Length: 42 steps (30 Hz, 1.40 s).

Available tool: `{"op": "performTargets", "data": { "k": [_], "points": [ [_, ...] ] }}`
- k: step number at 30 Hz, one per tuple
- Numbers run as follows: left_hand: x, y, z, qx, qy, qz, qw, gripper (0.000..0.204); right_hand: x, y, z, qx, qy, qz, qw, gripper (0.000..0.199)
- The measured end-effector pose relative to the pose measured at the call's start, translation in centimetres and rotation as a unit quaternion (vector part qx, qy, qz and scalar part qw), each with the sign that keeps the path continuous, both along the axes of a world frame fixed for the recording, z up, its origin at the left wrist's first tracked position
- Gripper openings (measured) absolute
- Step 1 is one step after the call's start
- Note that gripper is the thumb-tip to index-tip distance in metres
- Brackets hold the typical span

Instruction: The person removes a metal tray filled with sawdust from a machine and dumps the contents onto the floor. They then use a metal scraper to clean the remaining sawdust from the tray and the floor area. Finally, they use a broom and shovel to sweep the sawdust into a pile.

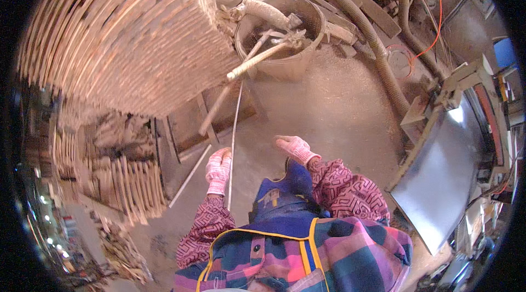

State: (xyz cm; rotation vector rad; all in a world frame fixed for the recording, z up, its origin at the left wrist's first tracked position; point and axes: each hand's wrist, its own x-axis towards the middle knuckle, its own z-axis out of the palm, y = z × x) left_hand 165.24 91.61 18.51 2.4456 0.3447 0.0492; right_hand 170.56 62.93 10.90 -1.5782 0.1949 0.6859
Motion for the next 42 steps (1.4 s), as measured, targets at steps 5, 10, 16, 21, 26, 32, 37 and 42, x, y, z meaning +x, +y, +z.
{"op": "performTargets", "data": {
  "k": [5,10,16,21,26,32,37,42],
  "points": [
    [15.1,5.8,-1.6,0.037,0.016,0.086,0.995,0.026,17.8,4.3,-9.3,0.097,0.155,-0.032,0.983,0.023],
    [24.8,9.1,-7.0,0.039,0.166,0.131,0.977,0.035,33.0,10.5,-21.2,0.182,0.057,-0.055,0.980,0.021],
    [32.4,13.2,-13.0,0.077,0.359,0.148,0.918,0.044,46.0,19.1,-18.6,0.119,0.260,-0.299,0.911,0.031],
    [40.3,9.2,-18.9,0.002,0.377,0.060,0.924,0.046,49.6,15.8,-26.2,0.279,0.322,-0.458,0.780,0.028],
    [43.9,7.8,-21.7,-0.018,0.464,0.030,0.885,0.079,51.7,10.8,-19.2,0.331,0.295,-0.440,0.781,0.012],
    [46.4,2.4,-22.2,0.133,0.418,-0.013,0.899,0.101,50.8,-0.8,-4.7,0.255,0.318,-0.360,0.839,0.029],
    [47.7,2.6,-20.8,0.128,0.460,-0.056,0.877,0.066,47.2,-3.6,5.3,0.453,0.373,-0.367,0.722,0.045],
    [50.6,2.7,-15.9,0.135,0.402,-0.047,0.904,0.041,42.9,-3.6,6.0,0.612,0.295,-0.334,0.653,0.065]
  ]
}}
